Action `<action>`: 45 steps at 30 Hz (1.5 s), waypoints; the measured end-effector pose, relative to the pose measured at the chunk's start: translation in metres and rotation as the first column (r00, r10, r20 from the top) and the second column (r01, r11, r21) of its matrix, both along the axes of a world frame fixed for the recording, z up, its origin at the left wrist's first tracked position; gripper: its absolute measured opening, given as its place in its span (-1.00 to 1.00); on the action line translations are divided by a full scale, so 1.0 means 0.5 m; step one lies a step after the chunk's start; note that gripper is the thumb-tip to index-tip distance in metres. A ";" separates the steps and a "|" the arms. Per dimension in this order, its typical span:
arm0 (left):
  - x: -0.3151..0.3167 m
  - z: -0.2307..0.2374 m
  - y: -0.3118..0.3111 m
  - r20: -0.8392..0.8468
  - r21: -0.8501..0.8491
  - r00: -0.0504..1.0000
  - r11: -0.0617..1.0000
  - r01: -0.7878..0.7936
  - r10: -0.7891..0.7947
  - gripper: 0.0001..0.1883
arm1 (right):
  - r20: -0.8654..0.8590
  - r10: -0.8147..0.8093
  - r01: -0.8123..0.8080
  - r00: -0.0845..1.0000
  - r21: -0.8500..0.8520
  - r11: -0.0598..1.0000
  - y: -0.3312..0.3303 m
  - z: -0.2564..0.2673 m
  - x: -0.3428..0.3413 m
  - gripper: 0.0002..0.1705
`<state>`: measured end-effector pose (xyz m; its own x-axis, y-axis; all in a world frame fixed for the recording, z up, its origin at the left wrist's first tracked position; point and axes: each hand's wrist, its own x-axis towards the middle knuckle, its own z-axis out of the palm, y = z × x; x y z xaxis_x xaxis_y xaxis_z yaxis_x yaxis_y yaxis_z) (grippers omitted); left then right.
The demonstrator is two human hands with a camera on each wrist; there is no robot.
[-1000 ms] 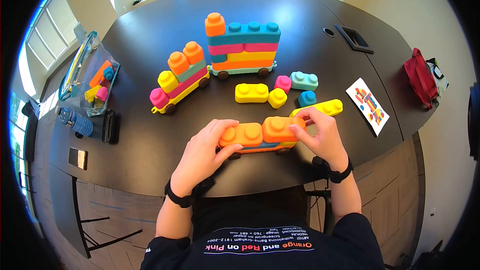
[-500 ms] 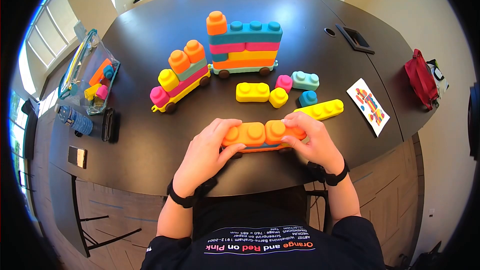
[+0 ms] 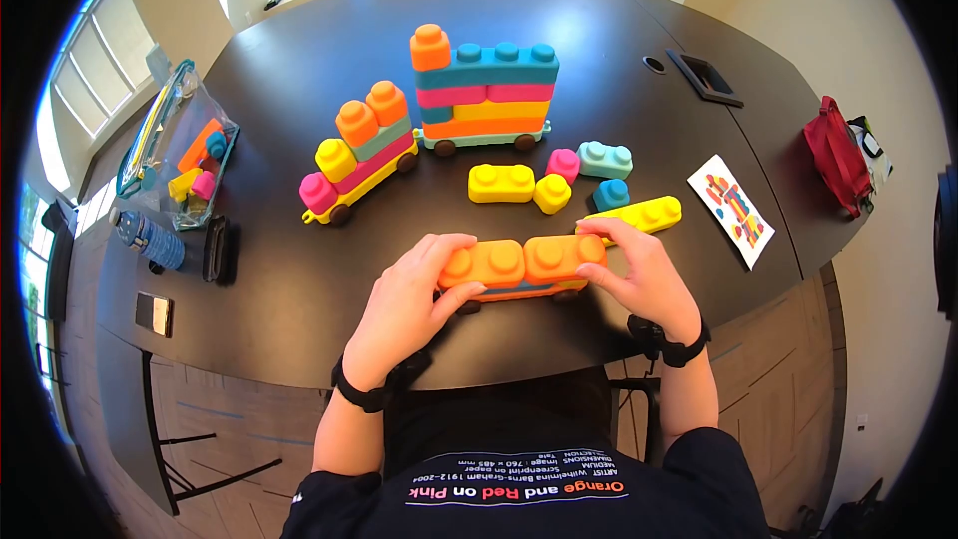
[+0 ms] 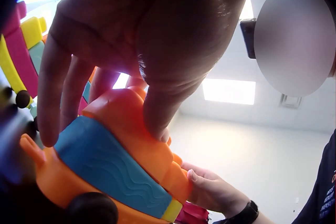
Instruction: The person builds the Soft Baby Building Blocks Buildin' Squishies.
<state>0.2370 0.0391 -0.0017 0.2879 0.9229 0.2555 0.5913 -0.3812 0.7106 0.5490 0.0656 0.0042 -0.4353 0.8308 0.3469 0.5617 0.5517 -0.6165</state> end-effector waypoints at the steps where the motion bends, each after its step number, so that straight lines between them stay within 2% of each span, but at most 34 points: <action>1: -0.001 -0.001 0.002 0.001 0.000 1.000 1.000 0.001 -0.001 -0.53 | -0.014 -0.021 0.021 1.000 -0.022 1.000 -0.001 0.000 0.006 -0.49; 11: -0.008 0.001 0.008 0.010 0.007 0.999 0.999 0.049 -0.049 -0.51 | -0.097 -0.017 -0.002 0.995 -0.199 0.980 -0.008 -0.027 0.011 -0.50; 16: -0.008 0.015 0.008 -0.013 -0.013 0.999 0.999 0.049 -0.050 -0.52 | -0.008 -0.090 0.086 0.996 -0.191 0.978 -0.014 -0.029 0.005 -0.50; 18: -0.012 0.033 0.026 -0.137 0.058 0.983 0.989 0.133 -0.124 -0.65 | -0.018 -0.093 0.087 0.996 -0.192 0.977 -0.015 -0.022 0.007 -0.50; 19: -0.015 0.045 0.044 -0.138 0.056 0.983 0.990 0.128 -0.119 -0.65 | -0.026 -0.096 0.089 0.995 -0.199 0.976 -0.016 -0.020 0.006 -0.50; 21: -0.021 0.074 0.103 -0.247 -0.086 0.936 0.968 0.235 -0.249 -0.75 | -0.020 -0.097 0.091 0.995 -0.196 0.976 -0.018 -0.022 0.005 -0.50; 22: -0.017 0.071 0.138 -0.212 -0.036 0.944 0.967 0.251 -0.253 -0.74 | -0.015 -0.103 0.099 0.995 -0.188 0.977 -0.018 -0.023 0.004 -0.50; 23: -0.012 0.074 0.176 -0.233 -0.086 0.937 0.966 0.245 -0.259 -0.73 | -0.016 -0.102 0.098 0.995 -0.187 0.978 -0.019 -0.024 0.002 -0.50; 25: -0.005 0.037 0.247 -0.253 0.029 0.937 0.967 0.254 -0.239 -0.64 | -0.015 -0.121 0.116 0.993 -0.176 0.977 -0.021 -0.024 -0.001 -0.49; 26: -0.001 0.016 0.273 -0.254 0.031 0.937 0.967 0.255 -0.239 -0.64 | -0.015 -0.122 0.117 0.992 -0.174 0.978 -0.021 -0.025 0.000 -0.49; 28: 0.006 -0.018 0.312 -0.319 0.115 0.913 0.946 0.304 -0.254 -0.51 | -0.016 -0.108 0.103 0.994 -0.181 0.978 -0.018 -0.027 0.002 -0.49; 31: 0.014 -0.034 0.341 -0.400 0.065 0.863 0.929 0.364 -0.310 -0.49 | -0.020 -0.096 0.091 0.995 -0.165 0.982 -0.015 -0.032 0.006 -0.48; 35: 0.008 -0.029 0.338 -0.398 0.054 0.861 0.928 0.367 -0.317 -0.50 | -0.023 -0.088 0.082 0.996 -0.184 0.980 -0.015 -0.029 0.007 -0.48; 37: -0.009 -0.011 0.313 -0.196 0.122 0.930 0.934 0.336 -0.310 -0.52 | -0.035 -0.085 0.078 0.996 -0.174 0.982 -0.014 -0.033 0.008 -0.48; 39: -0.024 0.032 0.265 -0.169 0.182 0.935 0.922 0.341 -0.312 -0.54 | -0.036 -0.089 0.081 0.995 -0.177 0.981 -0.014 -0.032 0.009 -0.48; 41: -0.039 0.079 0.191 0.072 0.165 0.977 0.968 0.189 -0.203 -0.54 | -0.039 -0.089 0.081 0.995 -0.180 0.980 -0.015 -0.033 0.009 -0.48; 45: -0.072 0.089 0.074 0.119 0.244 0.968 0.951 0.188 -0.222 -0.55 | -0.026 -0.090 0.085 0.996 -0.155 0.984 -0.014 -0.031 0.004 -0.48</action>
